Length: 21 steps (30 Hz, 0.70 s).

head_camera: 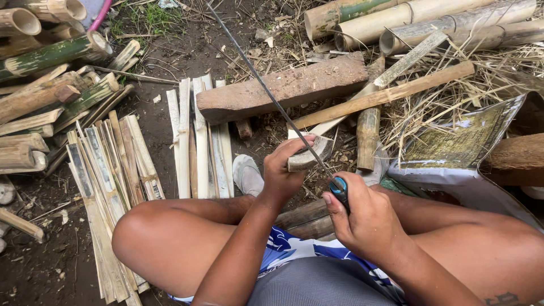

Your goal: The person uses a knife to cut a large bamboo pole into smaller sections and then splits them into flat strips. The person sits on the ground, positions the bamboo on a wooden block, and repeatedly cuts and splits the material.

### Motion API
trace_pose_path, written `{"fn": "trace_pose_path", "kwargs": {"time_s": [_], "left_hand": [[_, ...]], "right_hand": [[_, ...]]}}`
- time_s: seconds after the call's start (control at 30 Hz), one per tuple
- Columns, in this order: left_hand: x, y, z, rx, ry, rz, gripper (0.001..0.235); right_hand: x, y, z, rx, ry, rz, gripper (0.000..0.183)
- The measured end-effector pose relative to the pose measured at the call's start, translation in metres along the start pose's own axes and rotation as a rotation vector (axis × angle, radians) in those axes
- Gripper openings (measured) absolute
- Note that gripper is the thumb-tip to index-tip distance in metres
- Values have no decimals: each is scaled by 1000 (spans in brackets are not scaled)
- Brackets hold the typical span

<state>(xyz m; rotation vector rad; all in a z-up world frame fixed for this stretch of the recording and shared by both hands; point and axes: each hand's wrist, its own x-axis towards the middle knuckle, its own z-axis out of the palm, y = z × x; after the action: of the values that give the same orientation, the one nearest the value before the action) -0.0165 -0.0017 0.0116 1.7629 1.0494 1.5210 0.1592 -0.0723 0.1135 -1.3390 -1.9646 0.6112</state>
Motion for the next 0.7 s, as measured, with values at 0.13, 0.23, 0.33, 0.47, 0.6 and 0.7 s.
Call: {"fn": "trace_pose_path", "kwargs": {"time_s": [0.13,0.23,0.33,0.47,0.6,0.7], "left_hand": [[0,2,3,-12,-13,11,39],[1,4,4,8,-42,-24,41],[-1,6,6,-5,-45,-33,41],[0,7,9,50,-44,-11,37],[-3,9,9,48,-76,11,34],[-10,14,8,49,-107,25,39]], "right_hand": [[-1,3,-7,9,-38,26,30],[-3,7,-11,9,-48,10,30],[-6,9,-13,-12,-45,16,31],[-4,1,-20,-6,-90,95,32],[5,-5,-43,-22,-225,105,28],[5,3,-60,121,-485,350,24]]}}
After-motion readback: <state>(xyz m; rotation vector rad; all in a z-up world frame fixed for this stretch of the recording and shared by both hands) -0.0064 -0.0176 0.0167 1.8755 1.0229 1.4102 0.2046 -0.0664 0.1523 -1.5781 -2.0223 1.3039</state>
